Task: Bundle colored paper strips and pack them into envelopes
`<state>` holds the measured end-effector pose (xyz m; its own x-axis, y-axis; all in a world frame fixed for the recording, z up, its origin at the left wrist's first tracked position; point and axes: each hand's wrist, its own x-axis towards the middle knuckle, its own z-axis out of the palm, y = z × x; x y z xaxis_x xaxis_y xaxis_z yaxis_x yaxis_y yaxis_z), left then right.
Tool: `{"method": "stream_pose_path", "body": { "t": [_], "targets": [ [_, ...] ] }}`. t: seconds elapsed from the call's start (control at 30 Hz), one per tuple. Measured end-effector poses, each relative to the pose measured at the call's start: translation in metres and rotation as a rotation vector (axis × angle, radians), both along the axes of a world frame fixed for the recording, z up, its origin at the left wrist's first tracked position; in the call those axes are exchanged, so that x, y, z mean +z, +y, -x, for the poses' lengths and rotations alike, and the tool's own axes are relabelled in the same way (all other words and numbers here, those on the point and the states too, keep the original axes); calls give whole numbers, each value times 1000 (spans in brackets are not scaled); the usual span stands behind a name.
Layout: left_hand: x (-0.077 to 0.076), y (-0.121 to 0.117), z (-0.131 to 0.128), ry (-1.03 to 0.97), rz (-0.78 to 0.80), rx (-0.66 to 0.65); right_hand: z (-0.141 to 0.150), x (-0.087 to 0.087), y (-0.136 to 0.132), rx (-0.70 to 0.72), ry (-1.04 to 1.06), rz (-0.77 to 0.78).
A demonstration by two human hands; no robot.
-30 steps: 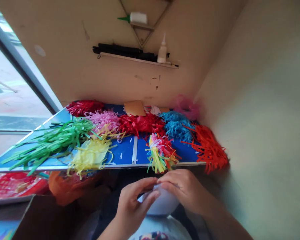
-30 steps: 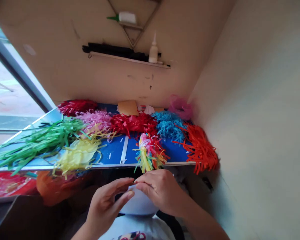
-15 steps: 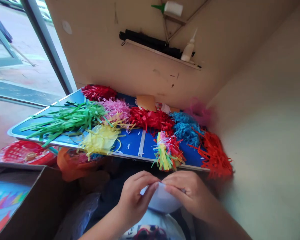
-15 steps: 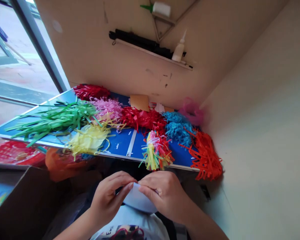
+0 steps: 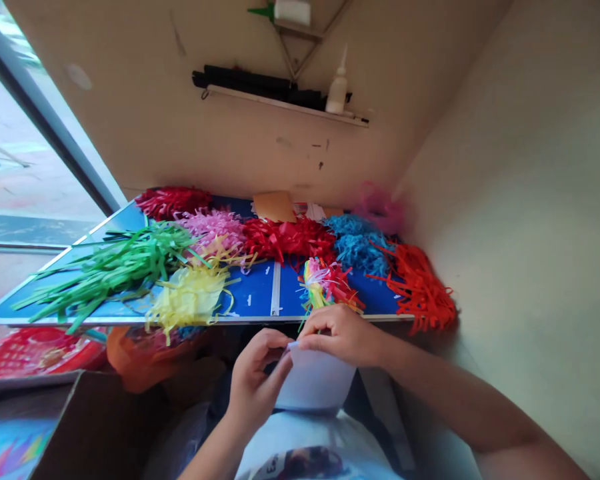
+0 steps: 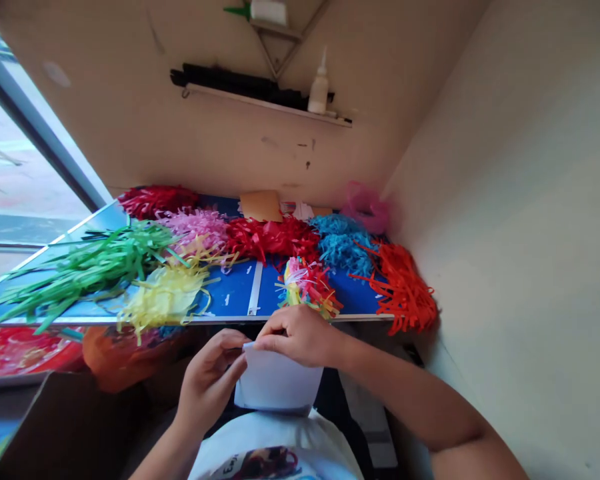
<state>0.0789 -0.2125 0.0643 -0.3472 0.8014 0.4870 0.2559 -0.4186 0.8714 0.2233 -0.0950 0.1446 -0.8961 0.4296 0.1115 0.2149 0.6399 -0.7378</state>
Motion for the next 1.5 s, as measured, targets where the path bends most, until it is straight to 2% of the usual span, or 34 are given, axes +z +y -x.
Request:
{"method": "stream_pose_path", "body": {
  "t": [0.1, 0.2, 0.3, 0.37, 0.43, 0.53, 0.6, 0.67, 0.77, 0.8, 0.93, 1.1, 1.17, 1.23, 1.33, 1.4, 1.5],
  "targets": [
    [5, 10, 8, -106, 87, -114, 4, 4, 8, -5, -29, 97],
    [11, 16, 10, -62, 160, -165, 3, 9, 6, -76, -50, 145],
    [13, 17, 6, 36, 118, -60, -1, 14, 3, -118, -59, 151],
    [11, 16, 3, 33, 69, 17, -5, 17, 5, -105, -94, 143],
    [8, 17, 3, -75, 60, -4, -9, 18, 9, -51, -158, 139],
    [6, 19, 7, -334, 188, -181, -11, 14, 12, 21, -188, 144],
    [5, 18, 8, -418, 266, -227, -10, 11, 12, 16, -158, 138],
    [2, 15, 7, -340, 254, -132, -9, 8, 8, -8, -138, 109],
    [-6, 10, 1, -138, 172, 90, -6, 6, 2, -50, -101, 42],
    [-9, 9, 0, -121, 166, 115, -5, 6, 1, -56, -86, 19],
    [-14, 10, 4, -278, 249, -27, -3, 3, -2, -63, -60, -78],
    [-1, 12, 16, -516, 372, -235, -3, 0, -3, -107, -77, -194],
    [3, 10, 16, -577, 392, -223, -3, -1, -4, -120, -70, -213],
    [3, 7, 11, -607, 373, -152, -4, -2, -6, -107, -60, -221],
    [3, 2, 1, -519, 300, -15, -3, -5, -9, -96, -41, -254],
    [5, -1, -2, -312, 297, 79, -3, -7, -11, -107, -25, -278],
    [9, -4, 1, -36, 371, 114, -7, -6, -7, -113, -48, -309]
  ]
}}
